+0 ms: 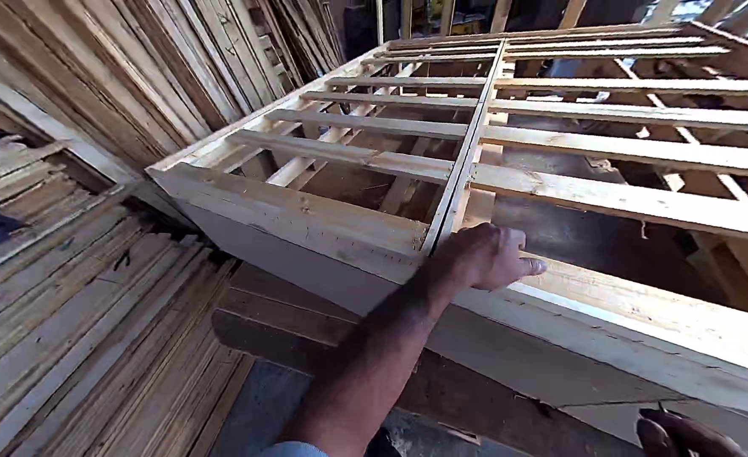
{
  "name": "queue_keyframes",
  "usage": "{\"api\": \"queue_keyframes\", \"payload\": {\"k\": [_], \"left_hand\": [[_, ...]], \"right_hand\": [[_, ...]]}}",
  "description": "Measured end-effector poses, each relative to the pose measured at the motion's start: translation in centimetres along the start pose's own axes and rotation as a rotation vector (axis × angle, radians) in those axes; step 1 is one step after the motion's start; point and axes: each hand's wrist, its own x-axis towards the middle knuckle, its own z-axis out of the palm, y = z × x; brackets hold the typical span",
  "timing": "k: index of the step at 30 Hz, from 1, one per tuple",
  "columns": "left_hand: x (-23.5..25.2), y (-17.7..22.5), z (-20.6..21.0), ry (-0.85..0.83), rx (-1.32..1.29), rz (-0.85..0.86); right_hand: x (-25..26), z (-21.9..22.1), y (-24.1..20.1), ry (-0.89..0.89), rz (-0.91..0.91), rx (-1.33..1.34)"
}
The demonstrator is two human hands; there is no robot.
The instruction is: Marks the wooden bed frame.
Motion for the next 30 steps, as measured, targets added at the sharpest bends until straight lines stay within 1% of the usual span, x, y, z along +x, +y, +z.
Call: {"api": "queue_keyframes", "payload": {"k": [2, 3, 6, 10, 13, 16, 21, 27, 30], "left_hand": [[-0.4, -0.5, -0.3, 0.014, 0.019, -0.034], [-0.6, -0.7, -0.3, 0.021, 0.038, -0.048], [-0.8, -0.5, -0.3, 0.032, 0.130, -0.087], [-0.5, -0.4, 0.2, 0.080, 0.184, -0.122], [-0.4, -0.6, 0.3, 0.132, 0.173, -0.155], [-0.2, -0.9, 0.4, 0.155, 0.186, -0.173], [-0.2, -1.2, 0.2, 0.156, 0.224, -0.179], [-0.2, -1.1, 0.1, 0.153, 0.216, -0.174], [-0.3, -0.9, 0.1, 0.148, 0.203, -0.192]], "right_hand": [[1.3, -0.7, 0.1, -0.097, -0.074, -0.059], [1.8, -1.1, 0.2, -0.107, -0.113, -0.082], [2.9, -2.5, 0.8, -0.042, -0.207, -0.122], [3.3, -4.6, 1.7, 0.026, -0.237, -0.119], [3.2, -5.6, 2.3, 0.069, -0.240, -0.121], [2.8, -5.9, 3.0, 0.128, -0.206, -0.096], [3.2, -4.4, 3.2, 0.230, -0.207, -0.045], [4.1, -0.6, 2.2, 0.186, -0.284, -0.018], [4.8, 0.4, 2.3, 0.187, -0.333, -0.067]]}}
